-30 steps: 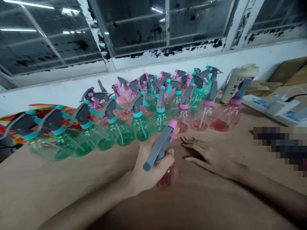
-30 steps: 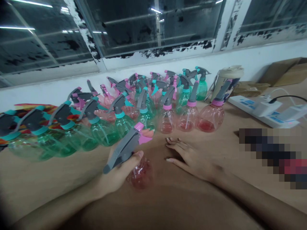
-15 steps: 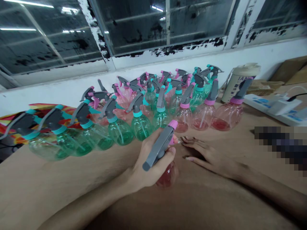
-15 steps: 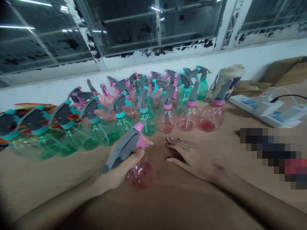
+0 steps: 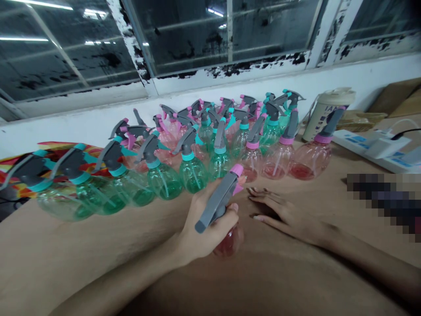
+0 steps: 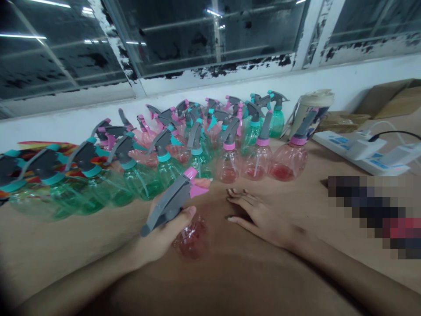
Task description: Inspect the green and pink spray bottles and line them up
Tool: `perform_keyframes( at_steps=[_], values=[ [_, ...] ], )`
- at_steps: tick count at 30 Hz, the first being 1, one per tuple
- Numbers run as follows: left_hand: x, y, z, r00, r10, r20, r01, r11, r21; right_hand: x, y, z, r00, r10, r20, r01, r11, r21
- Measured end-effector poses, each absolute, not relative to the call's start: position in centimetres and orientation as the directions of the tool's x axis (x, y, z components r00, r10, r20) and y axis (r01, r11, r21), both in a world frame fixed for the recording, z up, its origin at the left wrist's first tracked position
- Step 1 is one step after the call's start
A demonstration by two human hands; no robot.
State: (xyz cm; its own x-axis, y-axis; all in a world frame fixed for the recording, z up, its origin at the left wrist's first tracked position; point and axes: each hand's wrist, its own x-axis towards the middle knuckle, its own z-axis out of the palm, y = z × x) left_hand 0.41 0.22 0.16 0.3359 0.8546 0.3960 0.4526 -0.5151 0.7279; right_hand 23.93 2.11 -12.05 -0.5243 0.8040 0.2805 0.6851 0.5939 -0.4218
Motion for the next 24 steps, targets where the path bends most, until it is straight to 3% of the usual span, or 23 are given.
perform_keyframes(
  at_steps=[24],
  values=[
    [-0.07,0.62,0.22,0.446,0.806,0.39,0.359,-0.56,0.747,24.03,2.23,-12.31,-0.519,0.807,0.282,0.681,0.589,-0.434]
  ],
)
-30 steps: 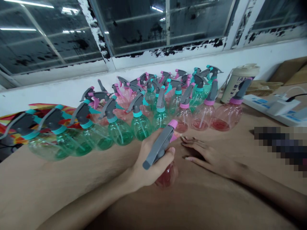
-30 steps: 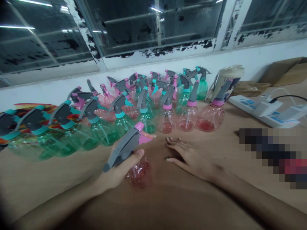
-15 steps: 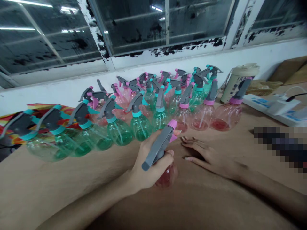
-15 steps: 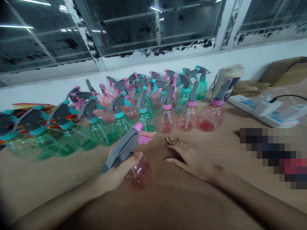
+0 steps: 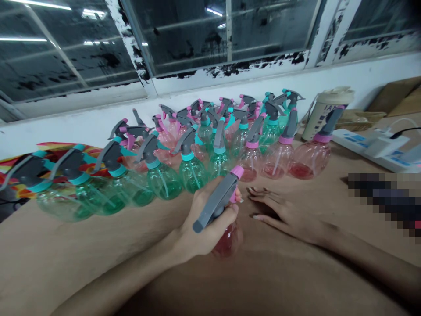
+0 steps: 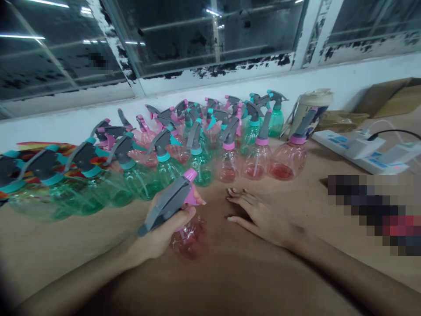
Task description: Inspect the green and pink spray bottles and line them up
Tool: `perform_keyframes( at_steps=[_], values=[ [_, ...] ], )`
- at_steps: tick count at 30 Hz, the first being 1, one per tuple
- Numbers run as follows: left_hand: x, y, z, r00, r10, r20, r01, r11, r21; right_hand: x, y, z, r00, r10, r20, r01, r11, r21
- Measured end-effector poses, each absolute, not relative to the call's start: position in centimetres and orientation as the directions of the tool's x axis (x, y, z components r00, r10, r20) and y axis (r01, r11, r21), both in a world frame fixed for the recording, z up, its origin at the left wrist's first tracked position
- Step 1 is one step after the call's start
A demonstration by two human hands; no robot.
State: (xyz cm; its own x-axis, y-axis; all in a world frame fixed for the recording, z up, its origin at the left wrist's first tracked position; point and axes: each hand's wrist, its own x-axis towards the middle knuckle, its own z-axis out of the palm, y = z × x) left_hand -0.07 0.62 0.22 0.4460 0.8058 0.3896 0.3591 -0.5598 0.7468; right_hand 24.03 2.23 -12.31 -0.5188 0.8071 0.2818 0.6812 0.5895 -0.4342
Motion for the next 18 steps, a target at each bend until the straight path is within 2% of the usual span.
perform_keyframes(
  at_steps=[6,11,18],
  values=[
    [0.2,0.6,-0.2,0.361,0.834,0.417,0.428,-0.545,0.721,24.0,2.3,-12.2,-0.515,0.8,0.308,0.668,0.6,-0.44],
    [0.2,0.4,-0.7,0.32,0.826,0.463,0.398,-0.561,0.726,23.7,2.3,-11.5,-0.483,0.826,0.291,0.679,0.563,-0.472],
    [0.1,0.4,-1.1,0.288,0.845,0.45,0.412,-0.534,0.738,22.3,0.6,-8.1,-0.496,0.86,0.123,0.642,0.458,-0.615]
  ],
)
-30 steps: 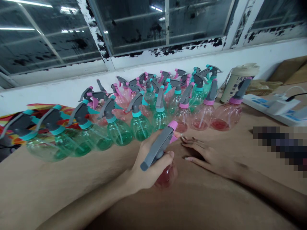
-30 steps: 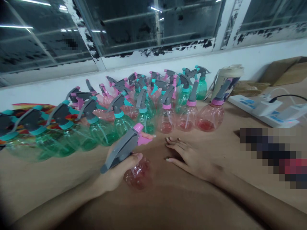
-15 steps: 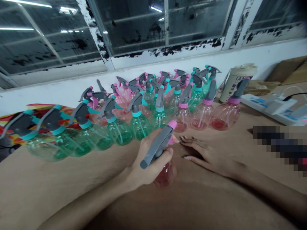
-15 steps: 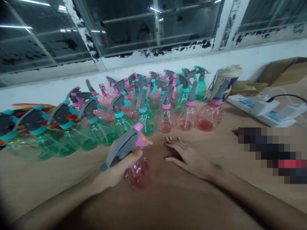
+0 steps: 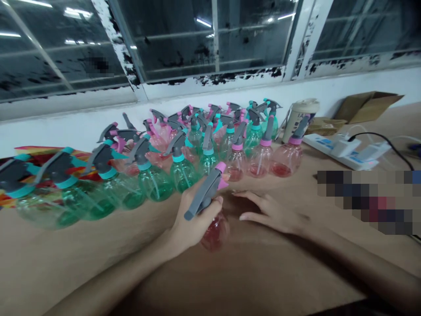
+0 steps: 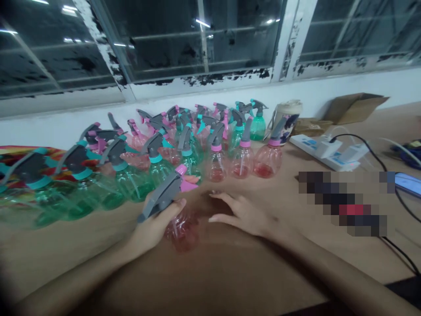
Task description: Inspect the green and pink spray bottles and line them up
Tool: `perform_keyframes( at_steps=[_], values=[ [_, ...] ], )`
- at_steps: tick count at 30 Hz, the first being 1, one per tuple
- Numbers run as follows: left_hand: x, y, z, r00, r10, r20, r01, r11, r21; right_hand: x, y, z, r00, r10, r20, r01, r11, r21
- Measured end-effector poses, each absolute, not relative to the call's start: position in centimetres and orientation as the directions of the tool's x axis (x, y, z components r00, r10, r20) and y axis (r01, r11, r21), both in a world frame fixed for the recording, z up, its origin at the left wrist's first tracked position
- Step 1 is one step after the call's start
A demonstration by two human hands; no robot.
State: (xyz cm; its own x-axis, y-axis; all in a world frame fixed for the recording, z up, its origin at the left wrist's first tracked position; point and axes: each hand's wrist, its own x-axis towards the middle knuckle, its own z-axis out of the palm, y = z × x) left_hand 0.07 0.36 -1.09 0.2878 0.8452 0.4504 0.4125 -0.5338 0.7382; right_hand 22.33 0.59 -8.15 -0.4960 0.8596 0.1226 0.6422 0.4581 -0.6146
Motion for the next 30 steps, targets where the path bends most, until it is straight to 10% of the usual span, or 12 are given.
perform_keyframes(
  at_steps=[19,30],
  values=[
    [3.2,-1.5,-1.3,0.324,0.872,0.368,0.311,-0.465,0.829,16.1,-5.7,-5.5,-0.235,0.87,0.434,0.668,0.469,-0.578],
    [0.3,-4.0,-4.2,0.474,0.854,0.213,0.56,-0.479,0.676,32.5,-4.8,-4.8,-0.005,0.903,0.43,0.803,0.26,-0.536]
  ],
)
